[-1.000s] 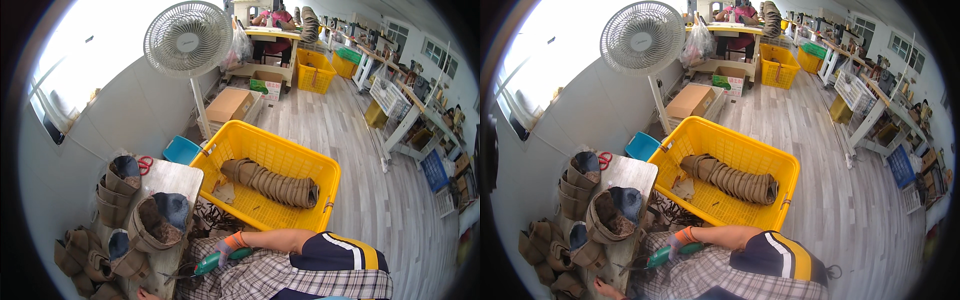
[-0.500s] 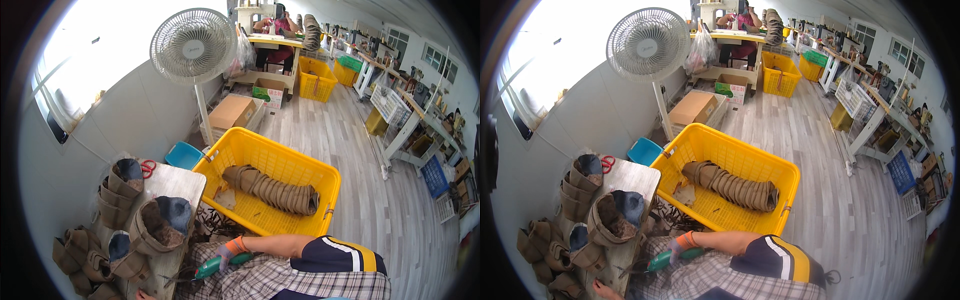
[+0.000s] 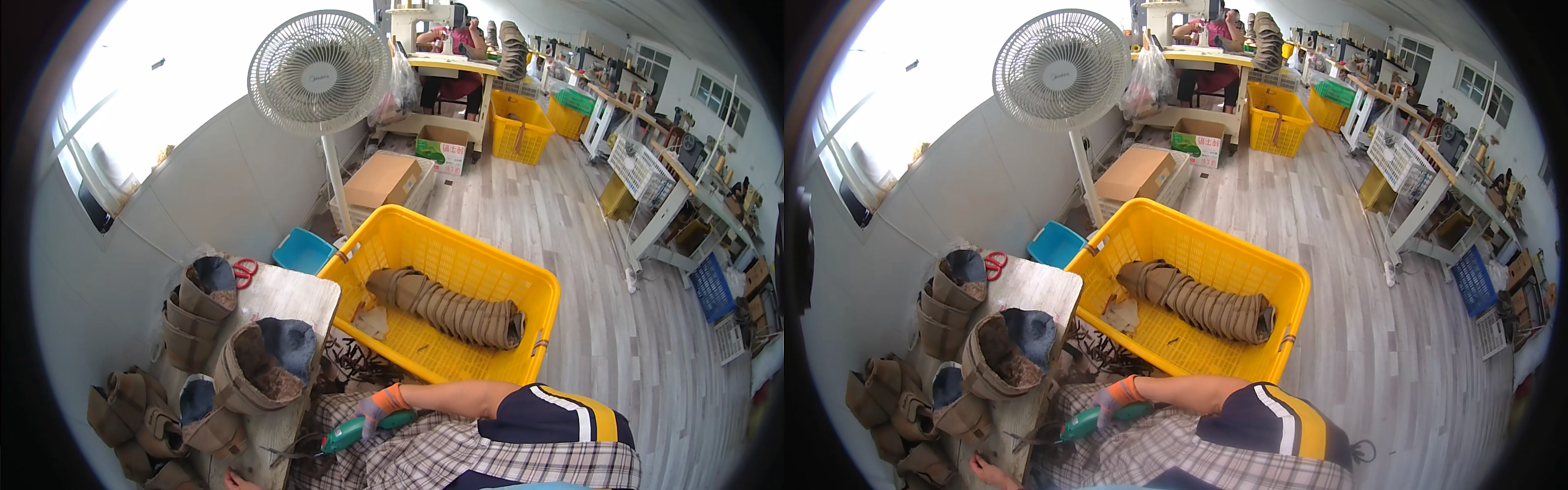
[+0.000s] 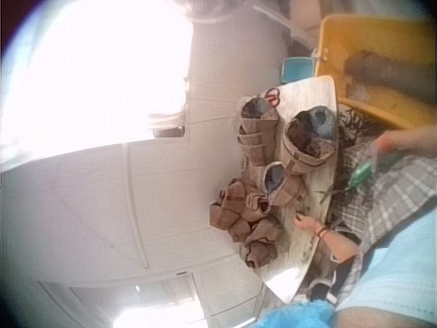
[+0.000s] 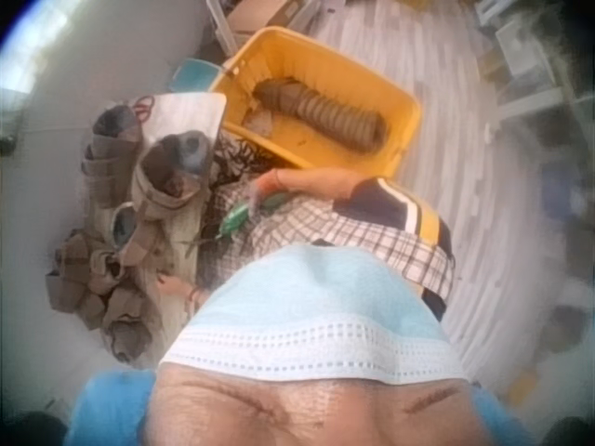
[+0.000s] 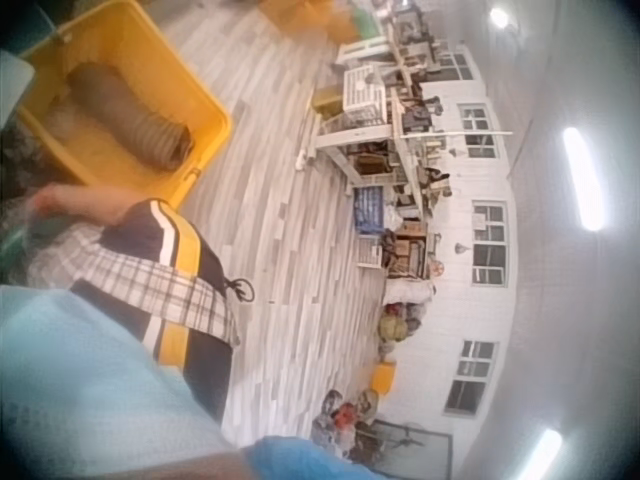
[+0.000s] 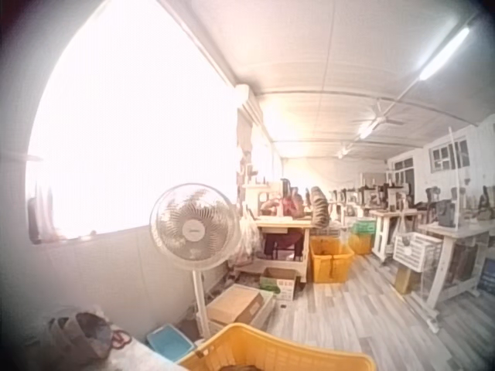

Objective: The person uses a green electric trimmer to cut the edges of several brown slip-on shoes on a table, then switches to red-handled scissors to trim the interior lining. Finished shoes are placed back on the table.

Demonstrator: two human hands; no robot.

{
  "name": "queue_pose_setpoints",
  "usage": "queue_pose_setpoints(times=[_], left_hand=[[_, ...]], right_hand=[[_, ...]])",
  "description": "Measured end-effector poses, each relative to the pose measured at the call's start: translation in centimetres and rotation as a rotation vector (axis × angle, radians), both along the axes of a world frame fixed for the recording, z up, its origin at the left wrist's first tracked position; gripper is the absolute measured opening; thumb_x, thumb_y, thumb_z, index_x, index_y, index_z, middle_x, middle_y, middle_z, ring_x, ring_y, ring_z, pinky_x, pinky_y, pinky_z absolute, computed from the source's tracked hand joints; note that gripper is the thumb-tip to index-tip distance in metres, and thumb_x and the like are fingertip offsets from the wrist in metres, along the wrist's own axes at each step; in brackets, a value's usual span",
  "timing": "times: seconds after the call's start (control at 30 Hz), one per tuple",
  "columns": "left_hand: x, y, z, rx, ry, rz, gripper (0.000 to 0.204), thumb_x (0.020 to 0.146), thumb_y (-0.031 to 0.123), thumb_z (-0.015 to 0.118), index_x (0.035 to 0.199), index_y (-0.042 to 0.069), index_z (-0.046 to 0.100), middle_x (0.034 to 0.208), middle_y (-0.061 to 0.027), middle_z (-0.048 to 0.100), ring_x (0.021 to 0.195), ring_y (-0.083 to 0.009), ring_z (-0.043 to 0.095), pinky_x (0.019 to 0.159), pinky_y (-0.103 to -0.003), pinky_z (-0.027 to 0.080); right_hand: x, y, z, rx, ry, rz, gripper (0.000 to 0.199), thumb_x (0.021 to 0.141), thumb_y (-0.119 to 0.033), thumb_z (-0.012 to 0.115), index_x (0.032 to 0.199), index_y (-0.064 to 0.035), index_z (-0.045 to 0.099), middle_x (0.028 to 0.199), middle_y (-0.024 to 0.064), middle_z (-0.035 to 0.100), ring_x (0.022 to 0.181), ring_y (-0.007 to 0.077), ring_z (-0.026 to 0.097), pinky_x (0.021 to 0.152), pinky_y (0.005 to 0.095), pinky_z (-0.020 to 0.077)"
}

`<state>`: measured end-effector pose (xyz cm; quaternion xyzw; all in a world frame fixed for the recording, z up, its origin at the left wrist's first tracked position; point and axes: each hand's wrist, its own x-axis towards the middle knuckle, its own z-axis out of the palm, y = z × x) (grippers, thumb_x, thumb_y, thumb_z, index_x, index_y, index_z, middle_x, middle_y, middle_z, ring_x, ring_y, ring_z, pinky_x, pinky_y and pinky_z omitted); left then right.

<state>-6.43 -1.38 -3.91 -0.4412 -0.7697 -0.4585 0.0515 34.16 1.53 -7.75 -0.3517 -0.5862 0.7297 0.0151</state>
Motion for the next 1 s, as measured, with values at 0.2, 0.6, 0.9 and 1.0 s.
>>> queue_pose_setpoints(times=[0.2,0.6,0.9,1.0], left_hand=[[-0.2,0.2,-0.4,0.037,0.028,-0.007,0.027,0.085,0.013,0.054,0.096,-0.011,0.06,0.089,-0.0272,0.062,0.08,-0.0396,0.056,0.075,-0.043,0.045],[0.2,0.0,0.5,-0.011,-0.081,0.001,0.027,0.086,0.013,0.054,0.095,-0.012,0.059,0.09,-0.0271,0.061,0.082,-0.0392,0.056,0.076,-0.042,0.045],[0.2,-0.1,0.2,-0.007,-0.028,0.005,0.027,0.087,0.014,0.053,0.098,-0.01,0.061,0.092,-0.0262,0.062,0.083,-0.0388,0.057,0.076,-0.042,0.045],[1.2,0.1,0.9,-0.002,-0.062,0.025,0.026,0.086,0.013,0.053,0.095,-0.01,0.062,0.09,-0.0255,0.063,0.08,-0.0383,0.057,0.075,-0.041,0.046]], right_hand=[[-0.2,0.5,-1.4,0.021,-0.027,0.04,0.078,0.069,-0.037,0.081,0.129,-0.0006,0.049,0.109,0.0109,0.062,0.093,0.0206,0.06,0.075,0.0334,0.0502],[0.3,-0.2,0.4,-0.005,0.028,-0.017,0.066,0.072,-0.034,0.078,0.124,-0.0009,0.054,0.101,0.0085,0.065,0.087,0.0191,0.062,0.074,0.0334,0.0499],[0.3,-0.1,1.4,0.027,-0.005,0.003,0.067,0.071,-0.037,0.078,0.122,0.0,0.055,0.099,0.0097,0.066,0.089,0.0203,0.062,0.075,0.0343,0.05],[0.4,0.0,0.9,0.037,-0.012,0.005,0.062,0.072,-0.034,0.079,0.118,0.0003,0.056,0.098,0.0099,0.065,0.084,0.0191,0.062,0.07,0.0335,0.0505]])
